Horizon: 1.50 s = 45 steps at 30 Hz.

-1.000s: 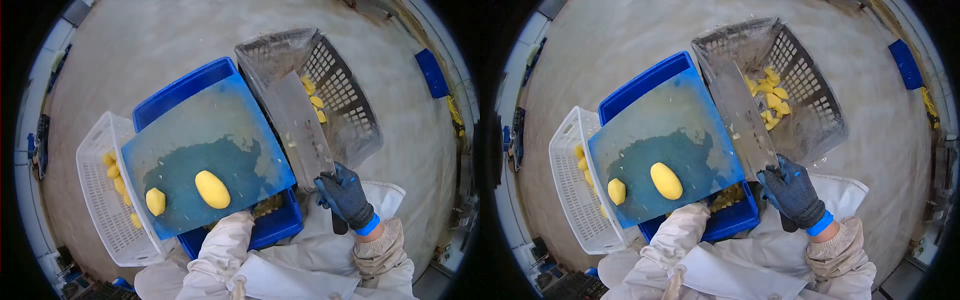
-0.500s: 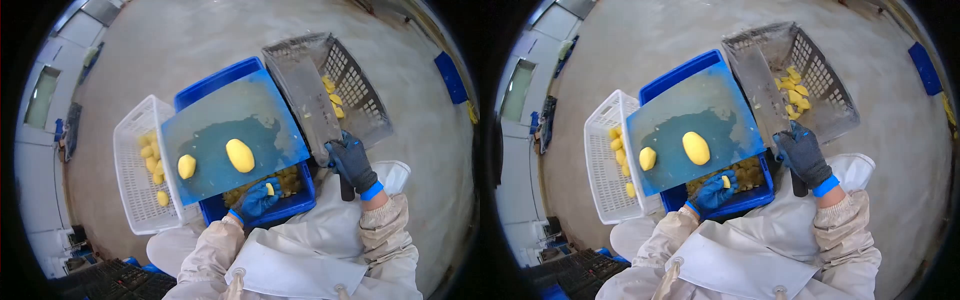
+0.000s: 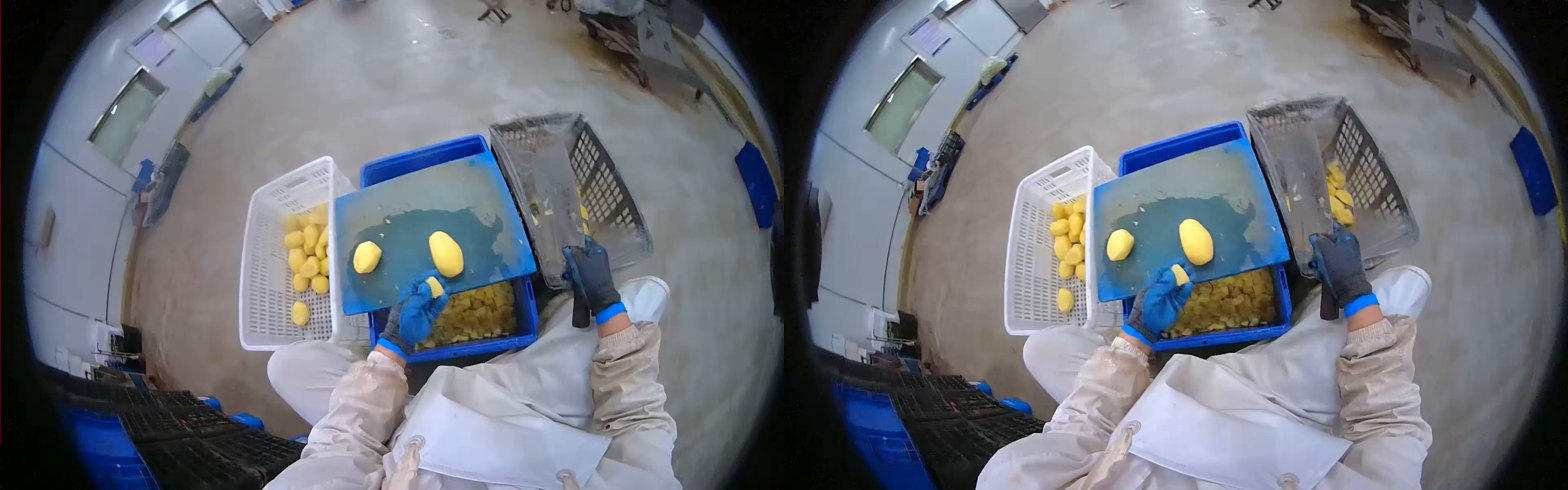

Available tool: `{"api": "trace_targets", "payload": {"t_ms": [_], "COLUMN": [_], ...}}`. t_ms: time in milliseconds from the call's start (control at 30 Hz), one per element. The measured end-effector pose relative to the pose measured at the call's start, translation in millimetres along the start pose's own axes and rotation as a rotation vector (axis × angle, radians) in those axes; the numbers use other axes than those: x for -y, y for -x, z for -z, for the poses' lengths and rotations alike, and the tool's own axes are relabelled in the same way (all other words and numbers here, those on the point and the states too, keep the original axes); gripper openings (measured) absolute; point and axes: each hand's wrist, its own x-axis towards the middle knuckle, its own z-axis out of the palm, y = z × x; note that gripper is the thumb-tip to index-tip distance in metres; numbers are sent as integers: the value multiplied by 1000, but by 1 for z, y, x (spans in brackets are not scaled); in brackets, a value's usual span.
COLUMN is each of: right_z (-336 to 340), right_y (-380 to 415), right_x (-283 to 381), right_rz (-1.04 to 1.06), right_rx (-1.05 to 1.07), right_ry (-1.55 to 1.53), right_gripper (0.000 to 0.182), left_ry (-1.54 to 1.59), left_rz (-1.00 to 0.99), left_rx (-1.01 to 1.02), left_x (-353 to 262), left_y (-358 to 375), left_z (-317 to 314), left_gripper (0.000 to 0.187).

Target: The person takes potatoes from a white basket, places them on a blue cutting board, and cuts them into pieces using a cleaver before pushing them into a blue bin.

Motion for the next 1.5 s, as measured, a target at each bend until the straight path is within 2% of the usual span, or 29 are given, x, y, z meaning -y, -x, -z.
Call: {"api": "trace_targets", "payload": {"t_ms": [33, 100, 167, 200, 233, 300, 333, 400, 433, 500, 633, 667, 700, 767, 800, 833, 867, 900, 1000, 1200, 1500], "right_z": [-1, -5, -13, -17, -24, -41, -49, -64, -72, -89, -114, -118, -124, -133, -137, -140, -142, -144, -147, -154, -162], "right_y": [3, 6, 16, 23, 31, 47, 56, 76, 82, 89, 100, 102, 103, 106, 108, 109, 110, 110, 113, 119, 118], "right_x": [4, -1, 5, 11, 12, 9, 14, 24, 20, 1, -11, -6, -3, 2, 6, 10, 13, 13, 14, 20, 12], "right_rz": [-46, -28, -91, -73, -65, -22, -15, -198, -199, 67, 38, 139, 142, 224, 226, 245, 263, 263, 323, 389, 424], "right_rx": [-10, 9, 18, 43, 42, 82, 76, 158, 156, 194, 307, 295, 303, 293, 295, 298, 300, 303, 322, 365, 396], "right_ry": [-46, -69, -233, -172, -166, -162, -158, -285, -278, -234, 23, 208, 213, 468, 473, 559, 644, 648, 699, 838, 912], "right_gripper": [22, 22, 19, 15, 15, 13, 13, 15, 15, 18, 29, 29, 29, 25, 25, 24, 22, 22, 22, 20, 19], "left_ry": [-157, -234, -993, -1054, -1048, -1324, -1319, -1714, -1707, -1755, -1783, -1787, -1790, -1759, -1732, -1726, -1693, -1658, -1797, -1804, -1801], "left_rz": [-116, -209, -367, -437, -445, -518, -525, -710, -710, -805, -851, -904, -956, -900, -847, -847, -904, -961, -898, -860, -833], "left_rx": [-118, -171, -340, -382, -379, -303, -296, -232, -231, -304, -281, -244, -204, -248, -283, -288, -377, -465, -528, -509, -578], "left_x": [-7, -21, -37, -38, -39, -40, -40, -34, -32, -26, -16, -13, -10, -7, -8, -8, -7, -7, -6, -9, -9], "left_y": [-5, -13, -20, -30, -38, -53, -61, -68, -58, -33, -13, -7, -3, 3, 5, 6, 8, 9, 12, 4, 1], "left_z": [8, 19, 25, 31, 40, 55, 62, 74, 66, 51, 57, 57, 59, 63, 62, 61, 59, 59, 70, 71, 63], "left_gripper": [38, 33, 31, 29, 29, 30, 30, 31, 31, 28, 34, 36, 38, 40, 43, 43, 43, 43, 40, 27, 20]}}
